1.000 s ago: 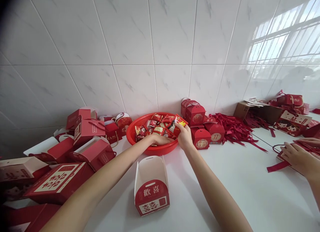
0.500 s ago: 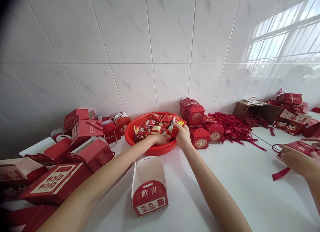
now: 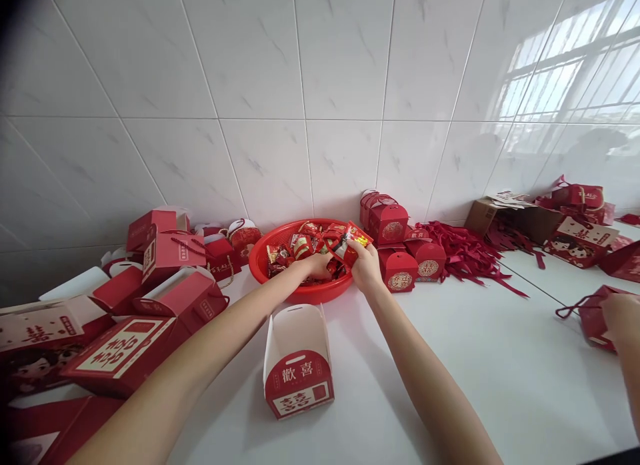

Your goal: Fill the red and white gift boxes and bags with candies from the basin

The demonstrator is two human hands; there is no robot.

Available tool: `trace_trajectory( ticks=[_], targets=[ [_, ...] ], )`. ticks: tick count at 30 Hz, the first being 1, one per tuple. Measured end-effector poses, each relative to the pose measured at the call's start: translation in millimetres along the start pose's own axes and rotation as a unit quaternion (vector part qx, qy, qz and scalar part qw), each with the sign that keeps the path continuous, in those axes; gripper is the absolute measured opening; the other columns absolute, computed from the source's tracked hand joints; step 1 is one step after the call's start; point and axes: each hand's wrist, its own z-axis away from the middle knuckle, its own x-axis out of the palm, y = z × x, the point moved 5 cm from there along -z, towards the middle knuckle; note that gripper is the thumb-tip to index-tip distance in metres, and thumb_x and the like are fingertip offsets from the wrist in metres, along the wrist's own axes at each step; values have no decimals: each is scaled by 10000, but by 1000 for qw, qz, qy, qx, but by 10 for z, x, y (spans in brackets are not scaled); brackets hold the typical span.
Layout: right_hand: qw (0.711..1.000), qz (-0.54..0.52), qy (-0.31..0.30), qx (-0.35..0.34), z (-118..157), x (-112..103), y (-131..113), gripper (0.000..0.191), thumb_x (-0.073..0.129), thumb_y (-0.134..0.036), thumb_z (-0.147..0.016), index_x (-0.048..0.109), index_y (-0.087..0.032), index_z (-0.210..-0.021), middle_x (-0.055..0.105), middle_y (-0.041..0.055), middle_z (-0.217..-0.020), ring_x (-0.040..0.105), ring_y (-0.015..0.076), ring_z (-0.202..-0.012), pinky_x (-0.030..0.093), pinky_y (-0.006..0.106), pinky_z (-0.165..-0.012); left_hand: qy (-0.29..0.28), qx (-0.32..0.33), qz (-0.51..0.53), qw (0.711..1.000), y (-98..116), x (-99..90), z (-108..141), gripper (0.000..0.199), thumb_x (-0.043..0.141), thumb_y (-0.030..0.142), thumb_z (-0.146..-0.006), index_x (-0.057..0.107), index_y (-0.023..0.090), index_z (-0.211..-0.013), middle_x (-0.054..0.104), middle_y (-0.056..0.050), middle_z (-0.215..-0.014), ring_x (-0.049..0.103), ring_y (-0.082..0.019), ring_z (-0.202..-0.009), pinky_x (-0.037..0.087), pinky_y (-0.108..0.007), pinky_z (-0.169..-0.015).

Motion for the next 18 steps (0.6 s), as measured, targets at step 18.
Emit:
trace_trajectory(
  ticks=[18],
  targets=[
    [1000, 15, -1, -3, -18, -7, 12, 209, 796, -166, -601, 675, -193, -769, 781, 23, -778, 754, 245, -754, 640, 390, -783, -127, -10, -22, 992, 150, -16, 98, 648, 662, 159, -574, 657, 243, -1217, 756, -72, -976, 688, -232, -741, 514, -263, -564]
  ],
)
